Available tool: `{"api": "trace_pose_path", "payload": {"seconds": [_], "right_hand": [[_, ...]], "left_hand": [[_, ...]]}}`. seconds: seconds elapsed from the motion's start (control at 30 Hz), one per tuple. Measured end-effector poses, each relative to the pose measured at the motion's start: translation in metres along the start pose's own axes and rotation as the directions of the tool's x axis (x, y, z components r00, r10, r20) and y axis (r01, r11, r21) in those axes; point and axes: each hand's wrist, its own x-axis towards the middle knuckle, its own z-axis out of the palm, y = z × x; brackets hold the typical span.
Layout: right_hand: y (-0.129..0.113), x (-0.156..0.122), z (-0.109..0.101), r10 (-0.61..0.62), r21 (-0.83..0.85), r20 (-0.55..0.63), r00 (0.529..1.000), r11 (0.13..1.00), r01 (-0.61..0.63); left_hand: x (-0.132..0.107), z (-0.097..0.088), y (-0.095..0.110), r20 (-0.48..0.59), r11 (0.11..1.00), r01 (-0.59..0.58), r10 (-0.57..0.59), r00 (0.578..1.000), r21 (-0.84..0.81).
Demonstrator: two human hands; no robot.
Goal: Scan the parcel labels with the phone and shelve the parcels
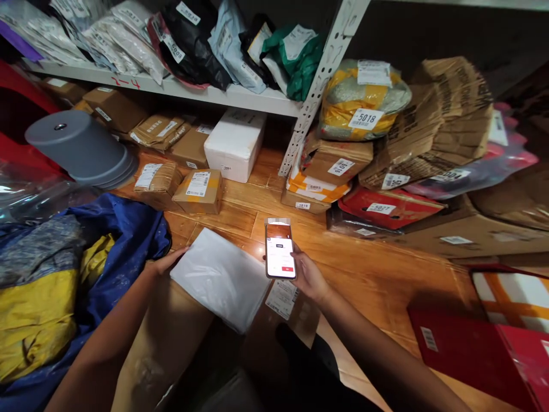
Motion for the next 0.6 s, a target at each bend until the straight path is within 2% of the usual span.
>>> {"api": "trace_pose_path", "payload": {"seconds": [0.07, 0.13, 0.2, 0.27, 0.3, 0.37, 0.43, 0.5, 0.53, 0.6], "right_hand": [[-0.003, -0.002, -0.002, -0.027, -0.001, -0.002, 1.000, 1.000, 0.027], [-0.007, -0.003, -0.004, -0.048, -0.004, -0.005, 0.999, 0.999, 0.048], [-0.013, -0.003, -0.010, -0.069, -0.002, -0.023, 0.997, 0.998, 0.069], [-0.021, -0.003, -0.017, -0.095, 0.002, -0.054, 0.994, 0.995, 0.095], [-0.027, -0.004, -0.020, -0.109, 0.003, -0.070, 0.992, 0.994, 0.109], [-0.042, -0.008, -0.027, -0.162, 0.002, -0.109, 0.981, 0.987, 0.164], [-0.057, -0.014, -0.031, -0.255, 0.000, -0.167, 0.952, 0.966, 0.258], [-0.069, -0.022, -0.033, -0.347, -0.010, -0.226, 0.910, 0.935, 0.354], [-0.073, -0.025, -0.033, -0.381, -0.025, -0.243, 0.892, 0.922, 0.387], [-0.077, -0.031, -0.033, -0.410, -0.060, -0.247, 0.878, 0.911, 0.408]], "left_hand": [[-0.002, 0.003, -0.003, 0.011, 1.000, -0.016, 0.017, 1.000, -0.017], [-0.009, 0.004, 0.004, 0.008, 0.999, -0.052, 0.052, 0.999, 0.012], [-0.028, 0.007, 0.022, 0.009, 0.992, -0.120, 0.120, 0.993, 0.038], [-0.061, 0.019, 0.050, -0.017, 0.957, -0.260, 0.264, 0.964, 0.129], [-0.080, 0.030, 0.064, -0.038, 0.899, -0.366, 0.385, 0.922, 0.240], [-0.117, 0.058, 0.084, -0.011, 0.655, -0.536, 0.638, 0.770, 0.533], [-0.138, 0.087, 0.084, 0.193, 0.308, -0.628, 0.777, 0.600, 0.715], [-0.136, 0.105, 0.064, 0.427, 0.007, -0.694, 0.783, 0.452, 0.720], [-0.127, 0.108, 0.048, 0.507, -0.086, -0.719, 0.766, 0.395, 0.690], [-0.103, 0.106, 0.011, 0.611, -0.168, -0.770, 0.719, 0.331, 0.616]]}}
